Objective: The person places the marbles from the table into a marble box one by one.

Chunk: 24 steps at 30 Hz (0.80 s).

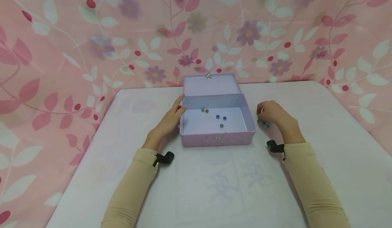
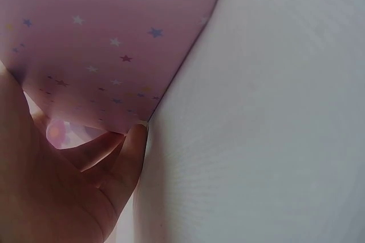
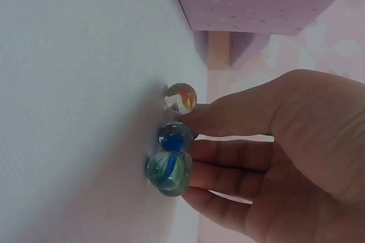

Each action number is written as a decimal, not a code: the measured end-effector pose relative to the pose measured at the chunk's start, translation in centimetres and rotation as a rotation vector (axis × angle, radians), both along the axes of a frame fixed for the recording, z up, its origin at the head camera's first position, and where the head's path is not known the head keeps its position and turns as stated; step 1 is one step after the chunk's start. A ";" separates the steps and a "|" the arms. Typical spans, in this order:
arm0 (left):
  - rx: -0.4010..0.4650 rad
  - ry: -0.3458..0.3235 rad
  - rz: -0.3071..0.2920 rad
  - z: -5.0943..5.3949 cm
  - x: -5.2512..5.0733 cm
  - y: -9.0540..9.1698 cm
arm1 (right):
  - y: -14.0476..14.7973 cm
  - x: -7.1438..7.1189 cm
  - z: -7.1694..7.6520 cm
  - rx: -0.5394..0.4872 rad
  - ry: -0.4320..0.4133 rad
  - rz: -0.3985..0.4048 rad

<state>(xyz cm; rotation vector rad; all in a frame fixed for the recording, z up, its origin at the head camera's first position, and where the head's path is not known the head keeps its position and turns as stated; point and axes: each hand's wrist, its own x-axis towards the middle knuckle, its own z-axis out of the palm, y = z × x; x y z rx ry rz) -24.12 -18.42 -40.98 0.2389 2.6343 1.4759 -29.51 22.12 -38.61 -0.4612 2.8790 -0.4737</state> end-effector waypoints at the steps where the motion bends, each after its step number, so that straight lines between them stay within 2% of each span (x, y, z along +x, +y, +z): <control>1: 0.001 0.001 0.000 0.0 0.0 0.0 | -0.1 -0.1 0.0 -0.001 0.003 -0.006; 6: 0.011 0.004 -0.001 0.0 0.1 0.0 | -0.3 -0.1 0.2 0.010 0.006 -0.015; 10: 0.018 0.004 -0.005 -0.1 0.0 0.0 | -0.2 0.1 0.9 0.011 0.044 -0.010; 15: 0.023 0.009 -0.002 -0.4 -0.1 0.0 | -0.6 0.6 2.1 -0.006 0.128 0.000; 24: 0.016 -0.001 0.007 -0.3 -0.1 0.0 | -2.6 2.5 5.1 -0.071 0.257 0.052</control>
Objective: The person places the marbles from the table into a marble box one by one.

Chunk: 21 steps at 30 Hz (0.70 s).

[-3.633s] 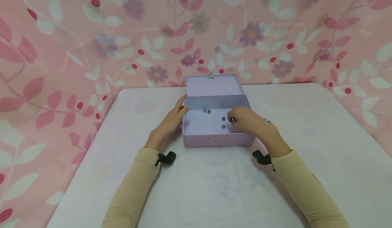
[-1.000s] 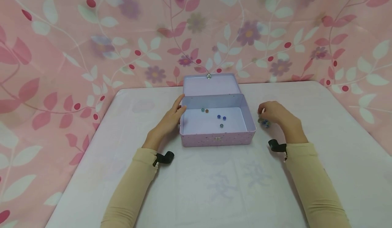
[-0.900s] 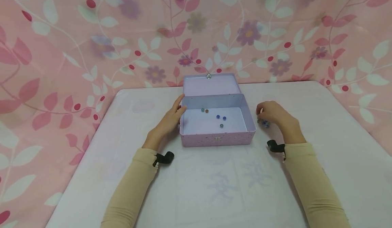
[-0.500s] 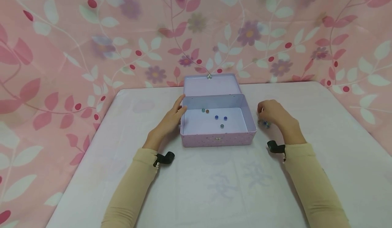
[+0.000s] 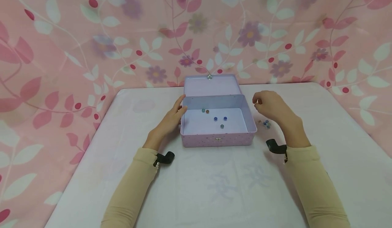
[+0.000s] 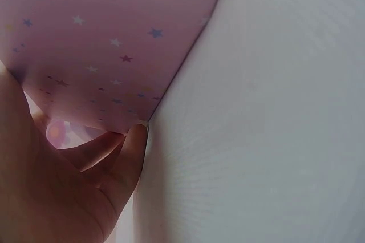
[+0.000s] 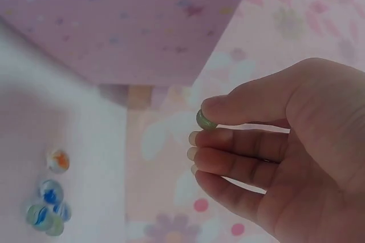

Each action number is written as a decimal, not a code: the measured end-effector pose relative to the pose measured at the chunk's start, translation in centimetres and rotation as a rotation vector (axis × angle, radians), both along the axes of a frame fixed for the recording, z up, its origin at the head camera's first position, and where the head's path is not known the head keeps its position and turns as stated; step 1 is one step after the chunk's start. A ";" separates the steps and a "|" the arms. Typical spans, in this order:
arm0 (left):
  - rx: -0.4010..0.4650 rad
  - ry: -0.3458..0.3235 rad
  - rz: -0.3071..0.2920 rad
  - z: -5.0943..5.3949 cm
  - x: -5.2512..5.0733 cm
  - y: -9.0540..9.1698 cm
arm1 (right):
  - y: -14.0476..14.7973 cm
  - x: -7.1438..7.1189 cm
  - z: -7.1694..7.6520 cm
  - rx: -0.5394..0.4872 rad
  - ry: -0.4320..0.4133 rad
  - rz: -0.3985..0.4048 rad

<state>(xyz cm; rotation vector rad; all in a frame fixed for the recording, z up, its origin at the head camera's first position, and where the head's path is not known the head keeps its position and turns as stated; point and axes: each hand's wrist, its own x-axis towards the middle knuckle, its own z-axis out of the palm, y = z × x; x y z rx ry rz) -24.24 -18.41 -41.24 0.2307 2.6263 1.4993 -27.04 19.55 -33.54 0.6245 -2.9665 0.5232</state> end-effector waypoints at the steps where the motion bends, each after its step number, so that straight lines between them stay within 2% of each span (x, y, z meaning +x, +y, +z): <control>1: -0.002 0.000 0.003 0.0 0.0 0.0 | -0.2 0.2 0.2 -0.003 0.013 0.009; 11: 0.001 0.000 0.005 0.1 0.1 0.0 | -3.1 1.7 0.9 -0.028 0.008 0.060; 15: -0.002 0.005 0.007 0.0 0.0 0.0 | -4.3 2.2 0.6 -0.040 0.011 0.117; 21: -0.005 0.003 0.006 0.0 0.0 0.0 | -5.7 2.3 -0.4 0.000 0.004 0.186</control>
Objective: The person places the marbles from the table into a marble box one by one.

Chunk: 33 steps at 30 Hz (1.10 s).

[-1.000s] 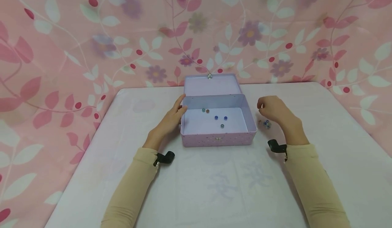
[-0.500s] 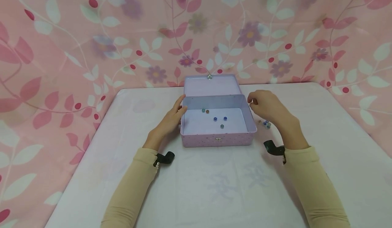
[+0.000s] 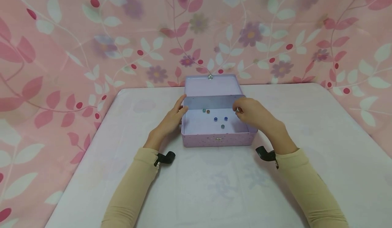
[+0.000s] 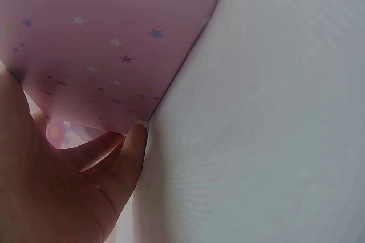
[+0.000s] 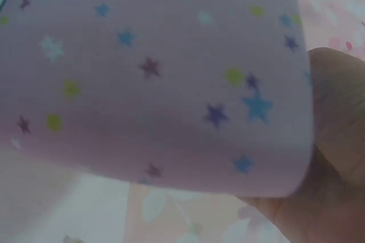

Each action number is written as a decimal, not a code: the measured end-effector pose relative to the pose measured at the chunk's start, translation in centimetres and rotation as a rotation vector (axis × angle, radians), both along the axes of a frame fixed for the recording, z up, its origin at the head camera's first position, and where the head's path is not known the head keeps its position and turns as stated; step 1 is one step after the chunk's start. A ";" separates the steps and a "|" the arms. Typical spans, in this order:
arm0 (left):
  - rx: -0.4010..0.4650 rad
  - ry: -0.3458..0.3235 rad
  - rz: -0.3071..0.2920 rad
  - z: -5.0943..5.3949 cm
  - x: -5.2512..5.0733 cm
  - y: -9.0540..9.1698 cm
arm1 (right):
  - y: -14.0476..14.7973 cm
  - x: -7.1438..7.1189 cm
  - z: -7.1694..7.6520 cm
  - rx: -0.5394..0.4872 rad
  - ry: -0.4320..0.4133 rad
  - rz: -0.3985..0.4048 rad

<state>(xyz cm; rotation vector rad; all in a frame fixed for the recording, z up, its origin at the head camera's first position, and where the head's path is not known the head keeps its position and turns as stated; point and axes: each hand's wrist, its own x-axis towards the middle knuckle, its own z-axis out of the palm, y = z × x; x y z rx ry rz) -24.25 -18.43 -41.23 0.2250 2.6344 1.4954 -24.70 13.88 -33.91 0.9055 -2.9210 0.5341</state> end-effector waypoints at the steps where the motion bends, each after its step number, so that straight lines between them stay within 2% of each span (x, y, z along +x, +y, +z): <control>1: 0.000 0.000 -0.001 0.0 0.0 0.0 | -0.2 0.0 -0.2 0.011 -0.002 0.007; 8: 0.006 -0.005 0.000 -0.1 0.0 0.0 | -1.2 -0.2 -2.0 0.067 -0.063 0.020; 11: 0.007 -0.010 0.000 -0.1 0.0 0.0 | -1.6 -0.2 -2.6 0.124 -0.053 0.026; 16: 0.002 -0.007 -0.001 -0.1 -0.1 0.0 | -2.1 -0.1 -3.0 0.226 -0.046 0.021; 19: -0.004 -0.007 0.000 -0.2 -0.1 -0.1 | -2.4 0.0 -3.0 0.256 -0.077 0.011; 24: -0.003 -0.003 0.001 -0.2 -0.2 0.0 | -2.6 0.0 -3.0 0.271 -0.133 0.002; 33: -0.008 0.002 0.000 -0.1 0.0 0.0 | -2.4 -0.1 -2.8 0.226 -0.143 0.028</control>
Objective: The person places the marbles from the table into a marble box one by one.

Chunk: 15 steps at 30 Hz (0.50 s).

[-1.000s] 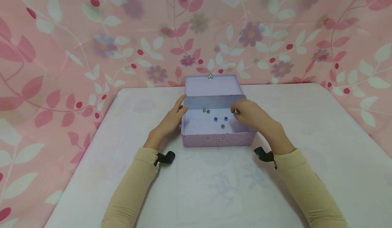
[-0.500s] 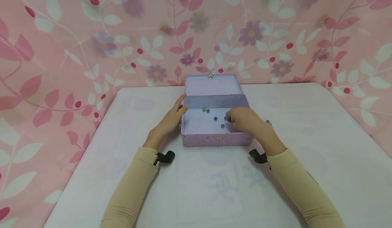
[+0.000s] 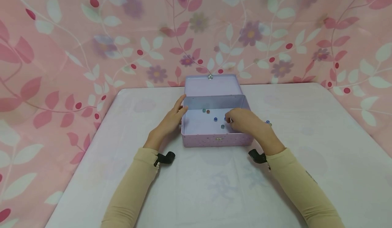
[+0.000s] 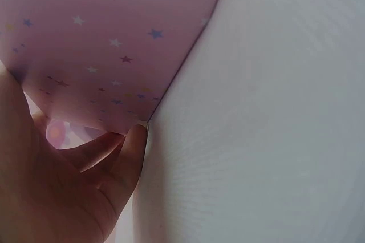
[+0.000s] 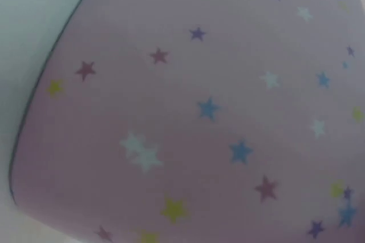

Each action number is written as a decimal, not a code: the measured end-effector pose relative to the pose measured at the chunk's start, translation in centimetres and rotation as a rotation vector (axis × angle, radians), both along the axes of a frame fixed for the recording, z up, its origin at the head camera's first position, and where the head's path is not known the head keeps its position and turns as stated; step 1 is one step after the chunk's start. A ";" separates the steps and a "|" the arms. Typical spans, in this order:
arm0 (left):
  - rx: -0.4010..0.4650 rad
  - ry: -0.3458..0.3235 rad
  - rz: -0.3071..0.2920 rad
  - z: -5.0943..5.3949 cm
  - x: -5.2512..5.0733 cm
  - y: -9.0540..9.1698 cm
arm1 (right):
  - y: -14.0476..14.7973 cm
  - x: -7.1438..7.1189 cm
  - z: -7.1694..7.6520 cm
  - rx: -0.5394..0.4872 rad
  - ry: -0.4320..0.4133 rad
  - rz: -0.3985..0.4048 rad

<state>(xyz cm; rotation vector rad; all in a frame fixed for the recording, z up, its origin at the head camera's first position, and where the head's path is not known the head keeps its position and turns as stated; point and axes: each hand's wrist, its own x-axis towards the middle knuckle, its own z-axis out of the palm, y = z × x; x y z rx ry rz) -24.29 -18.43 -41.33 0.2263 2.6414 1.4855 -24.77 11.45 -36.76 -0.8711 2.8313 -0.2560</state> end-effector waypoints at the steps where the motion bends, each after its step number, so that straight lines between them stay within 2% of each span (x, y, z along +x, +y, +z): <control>1: 0.002 -0.001 -0.001 0.0 0.0 0.0 | 0.1 0.0 0.1 -0.014 0.000 0.008; 8: -0.002 -0.003 0.000 0.1 0.1 0.0 | 1.3 0.2 1.4 -0.125 0.007 -0.014; 15: -0.003 -0.002 -0.003 0.2 0.2 0.0 | 3.1 -0.3 2.9 -0.220 0.073 -0.038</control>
